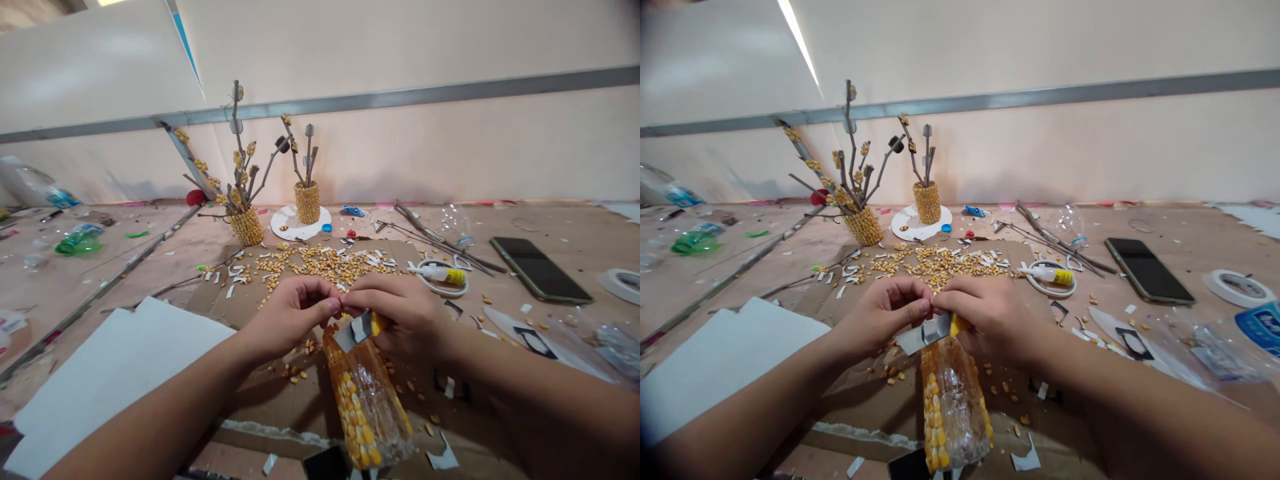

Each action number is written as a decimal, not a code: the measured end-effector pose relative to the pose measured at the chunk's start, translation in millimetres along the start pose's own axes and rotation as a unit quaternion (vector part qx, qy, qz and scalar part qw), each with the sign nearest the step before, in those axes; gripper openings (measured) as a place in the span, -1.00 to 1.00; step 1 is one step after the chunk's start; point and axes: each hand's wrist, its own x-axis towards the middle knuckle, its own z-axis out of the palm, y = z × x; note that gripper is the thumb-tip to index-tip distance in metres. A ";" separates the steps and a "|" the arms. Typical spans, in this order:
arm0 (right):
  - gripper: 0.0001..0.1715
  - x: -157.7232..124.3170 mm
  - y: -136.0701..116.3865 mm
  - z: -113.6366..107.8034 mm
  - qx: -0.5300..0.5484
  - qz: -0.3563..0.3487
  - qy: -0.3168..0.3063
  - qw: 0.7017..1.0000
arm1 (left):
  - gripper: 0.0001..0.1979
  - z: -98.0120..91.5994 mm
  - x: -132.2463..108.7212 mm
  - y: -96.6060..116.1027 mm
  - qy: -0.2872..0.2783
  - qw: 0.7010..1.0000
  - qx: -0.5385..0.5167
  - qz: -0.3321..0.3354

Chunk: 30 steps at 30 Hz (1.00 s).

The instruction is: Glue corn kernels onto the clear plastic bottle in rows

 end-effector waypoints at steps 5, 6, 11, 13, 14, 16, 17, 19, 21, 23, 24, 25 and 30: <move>-0.63 -1.6 -5.0 -0.9 -0.036 -0.009 -0.001 0.999 | -0.74 1.0 -1.7 1.6 0.013 1.000 -0.012 -0.003; -0.64 -1.7 -6.4 -0.9 -0.040 -0.013 0.000 0.999 | -0.74 1.3 -2.0 2.8 0.013 1.000 -0.014 -0.006; -0.81 -2.5 -8.3 -1.6 -0.077 0.007 -0.005 0.997 | -0.73 3.1 -3.9 5.6 0.022 0.999 -0.038 -0.012; -0.89 -2.8 -5.8 -2.9 -0.094 0.038 -0.019 0.995 | -0.73 2.3 -4.7 3.4 0.020 0.998 -0.061 -0.006; -0.71 -2.7 -4.2 -3.8 -0.098 0.051 -0.028 0.994 | -0.74 1.6 -5.1 1.8 0.016 0.997 -0.074 -0.001; -0.38 -2.5 -1.6 -5.5 -0.096 0.064 -0.045 0.992 | -0.75 0.1 -5.5 -1.3 0.008 0.995 -0.100 0.010; -0.28 -2.4 -0.7 -6.1 -0.093 0.068 -0.055 0.992 | -0.75 -0.4 -5.6 -2.3 0.004 0.994 -0.111 0.013; -0.19 -2.5 -0.2 -6.6 -0.092 0.083 -0.075 0.990 | -0.74 -0.4 -5.7 -3.0 0.001 0.992 -0.123 0.016; -0.18 -2.9 -0.6 -6.3 -0.095 0.104 -0.097 0.985 | -0.73 0.7 -5.8 -2.3 0.003 0.992 -0.125 0.015; -0.17 -3.7 -1.0 -5.4 -0.096 0.124 -0.118 0.981 | -0.72 2.4 -6.0 -1.3 0.005 0.993 -0.121 0.012; -0.17 -4.1 -1.0 -4.9 -0.096 0.131 -0.126 0.979 | -0.71 3.2 -6.1 -0.9 0.003 0.993 -0.118 0.010; -0.17 -4.4 -0.8 -4.4 -0.095 0.136 -0.131 0.977 | -0.70 4.0 -6.3 -0.7 0.002 0.993 -0.116 0.007; -0.18 -5.2 -0.1 -2.9 -0.105 0.142 -0.140 0.974 | -0.63 7.0 -7.0 0.0 0.008 0.994 -0.106 -0.004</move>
